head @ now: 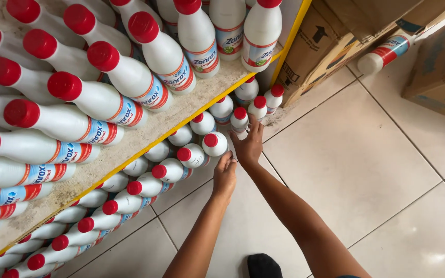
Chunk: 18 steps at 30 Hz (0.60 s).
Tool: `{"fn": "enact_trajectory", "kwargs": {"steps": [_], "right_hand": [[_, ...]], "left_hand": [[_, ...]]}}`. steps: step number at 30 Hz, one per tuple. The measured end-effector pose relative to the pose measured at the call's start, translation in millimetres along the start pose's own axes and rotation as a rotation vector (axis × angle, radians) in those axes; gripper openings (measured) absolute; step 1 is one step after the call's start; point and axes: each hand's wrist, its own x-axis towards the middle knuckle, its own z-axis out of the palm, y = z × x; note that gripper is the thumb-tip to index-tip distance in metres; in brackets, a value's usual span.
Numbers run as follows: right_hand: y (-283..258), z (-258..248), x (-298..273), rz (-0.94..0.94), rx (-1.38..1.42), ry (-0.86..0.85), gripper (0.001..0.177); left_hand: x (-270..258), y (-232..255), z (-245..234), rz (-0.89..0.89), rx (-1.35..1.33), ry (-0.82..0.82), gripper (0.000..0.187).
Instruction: The person takes white plastic bottles with red caps from a cardboard box and places them onto a yellow shelf. The person arranges the bottles in neat rows, filling gaps on the shelf.
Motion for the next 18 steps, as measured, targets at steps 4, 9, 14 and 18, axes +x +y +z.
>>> {"fn": "enact_trajectory", "kwargs": {"steps": [4,9,14,18], "right_hand": [[7,11,3,0.006,-0.101,0.103,0.082],[23,-3,4,-0.08,-0.035,0.105,0.074],[47,-61,-7,-0.062,0.438,-0.248,0.06],[1,-126,-17,0.153,0.564,-0.451,0.055]], "left_hand": [[-8,9,-3,-0.012,-0.012,-0.036,0.052],[-4,3,-10,0.097,-0.021,-0.103,0.054],[-18,18,-17,0.379,0.112,-0.21,0.056],[-43,52,-12,0.464,0.417,-0.117,0.055]]}}
